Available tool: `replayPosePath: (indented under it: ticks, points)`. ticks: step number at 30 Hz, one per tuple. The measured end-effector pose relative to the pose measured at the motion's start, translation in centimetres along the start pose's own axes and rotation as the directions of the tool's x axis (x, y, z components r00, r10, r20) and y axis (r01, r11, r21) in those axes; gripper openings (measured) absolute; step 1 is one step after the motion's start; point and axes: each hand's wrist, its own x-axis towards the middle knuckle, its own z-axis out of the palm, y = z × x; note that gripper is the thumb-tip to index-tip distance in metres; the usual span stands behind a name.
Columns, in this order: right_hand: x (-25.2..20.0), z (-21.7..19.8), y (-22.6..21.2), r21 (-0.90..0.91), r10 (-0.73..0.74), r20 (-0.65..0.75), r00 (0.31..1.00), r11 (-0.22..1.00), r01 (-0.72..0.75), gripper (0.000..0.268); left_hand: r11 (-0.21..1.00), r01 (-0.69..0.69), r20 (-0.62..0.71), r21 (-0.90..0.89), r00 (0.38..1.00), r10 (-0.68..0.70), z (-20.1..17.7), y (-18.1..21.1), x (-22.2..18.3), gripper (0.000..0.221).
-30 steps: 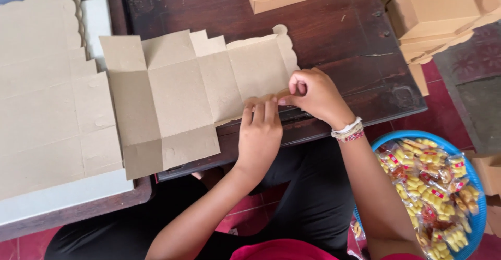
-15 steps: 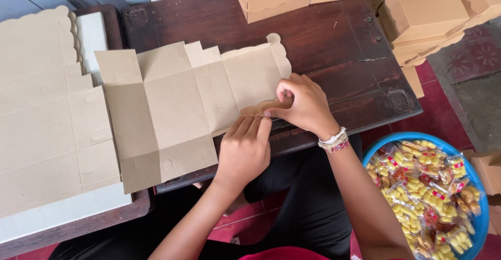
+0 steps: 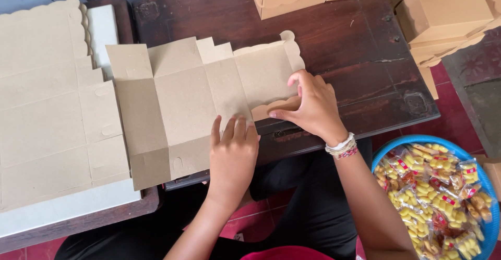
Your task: The person folds flat cardboard sheets into small boxes by hand. They fold the side flaps, tuck the tabs into slots, and press the edges to form the box shape, repeating the process for multiple units.
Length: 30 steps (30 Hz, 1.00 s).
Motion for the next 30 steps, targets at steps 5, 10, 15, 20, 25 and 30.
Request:
replayPosePath:
  ticks: [5, 10, 15, 20, 25, 30]
  points:
    - [-1.0, 0.5, -1.4, -0.024, -0.004, -0.032, 0.999, 1.0, 0.003, 0.077, 0.998, -0.014, 0.062, -0.068, 0.998, 0.018, 0.6, -0.8, 0.0, 0.026]
    - [-1.0, 0.7, -2.1, -0.017, -0.043, -0.014, 0.999, 0.999, 0.043, 0.073, 0.992, -0.011, 0.112, -0.127, 0.993, 0.025, 0.5, -1.7, -0.1, 0.025]
    - [-0.4, 1.5, -2.9, -0.021, -0.111, 0.0, 0.994, 0.994, 0.111, 0.078, 0.989, 0.002, 0.094, -0.148, 0.995, 0.013, 0.9, -1.8, -0.2, 0.024]
    - [-0.3, 2.7, -2.9, -0.039, -0.178, -0.025, 0.984, 0.983, 0.177, 0.075, 0.992, -0.008, 0.098, -0.126, 0.995, 0.021, 0.8, -1.7, -0.1, 0.026]
    - [-0.2, 3.1, -4.1, -0.028, -0.242, -0.002, 0.97, 0.97, 0.242, 0.066, 0.998, -0.021, 0.087, -0.052, 0.996, 0.025, 1.7, -1.5, -0.6, 0.031]
    - [0.2, 2.8, -3.2, -0.138, -0.232, -0.05, 0.971, 0.965, 0.224, 0.085, 0.999, 0.003, 0.094, 0.045, 0.996, -0.007, 0.7, -1.0, -0.7, 0.041]
